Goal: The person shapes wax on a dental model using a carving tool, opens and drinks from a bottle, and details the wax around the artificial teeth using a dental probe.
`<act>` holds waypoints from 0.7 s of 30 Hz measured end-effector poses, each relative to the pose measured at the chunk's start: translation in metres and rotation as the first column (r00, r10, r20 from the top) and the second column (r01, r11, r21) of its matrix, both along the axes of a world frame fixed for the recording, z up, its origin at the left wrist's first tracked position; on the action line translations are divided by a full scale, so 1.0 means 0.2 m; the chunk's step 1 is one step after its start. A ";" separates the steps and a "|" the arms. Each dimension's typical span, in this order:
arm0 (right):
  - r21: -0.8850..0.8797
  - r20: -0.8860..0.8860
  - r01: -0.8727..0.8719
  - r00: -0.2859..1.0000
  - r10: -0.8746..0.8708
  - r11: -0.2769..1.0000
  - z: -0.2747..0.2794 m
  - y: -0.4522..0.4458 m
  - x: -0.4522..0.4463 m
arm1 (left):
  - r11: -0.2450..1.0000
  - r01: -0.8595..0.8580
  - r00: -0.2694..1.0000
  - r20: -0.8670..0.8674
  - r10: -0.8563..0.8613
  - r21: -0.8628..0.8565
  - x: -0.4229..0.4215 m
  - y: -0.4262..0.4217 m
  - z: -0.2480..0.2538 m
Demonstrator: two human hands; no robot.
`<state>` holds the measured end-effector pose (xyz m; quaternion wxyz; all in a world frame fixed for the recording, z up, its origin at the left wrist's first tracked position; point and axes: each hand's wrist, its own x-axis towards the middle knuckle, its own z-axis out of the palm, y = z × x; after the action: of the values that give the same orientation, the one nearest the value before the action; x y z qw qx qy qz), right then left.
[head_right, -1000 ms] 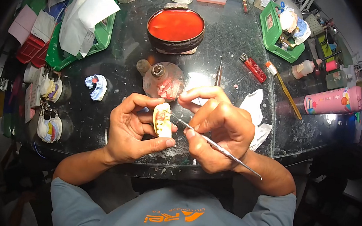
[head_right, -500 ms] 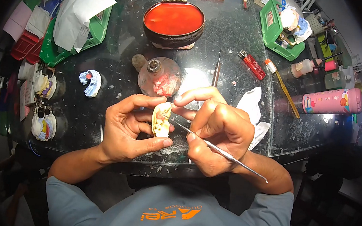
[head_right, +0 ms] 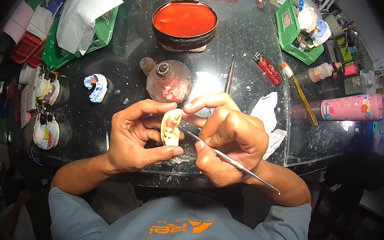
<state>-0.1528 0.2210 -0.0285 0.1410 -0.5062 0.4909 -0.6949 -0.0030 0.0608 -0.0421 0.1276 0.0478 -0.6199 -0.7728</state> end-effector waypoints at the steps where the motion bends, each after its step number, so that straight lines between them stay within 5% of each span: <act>1: -0.007 0.014 0.001 1.000 -0.001 1.000 0.00 0.00 0.00 | 1.000 0.008 1.000 0.006 -0.008 0.010 0.00 0.00 0.00; 6: -0.031 0.098 0.014 0.995 -0.011 0.999 0.00 0.01 0.01 | 0.979 0.060 0.994 0.077 -0.076 0.193 -0.01 -0.01 0.04; 17: 0.026 -0.283 0.161 0.948 -0.147 0.987 0.01 0.01 -0.09 | 0.836 0.153 0.967 0.093 -0.235 0.528 0.00 -0.05 0.05; 21: 0.059 -0.176 0.206 0.965 -0.193 0.977 0.00 -0.02 -0.04 | 0.759 0.161 0.960 0.078 -0.269 0.630 0.01 -0.07 0.03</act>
<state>-0.1617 0.2176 -0.0279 0.0474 -0.5054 0.5758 -0.6409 -0.0014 0.0461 -0.0357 -0.0364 0.0785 -0.3424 -0.9356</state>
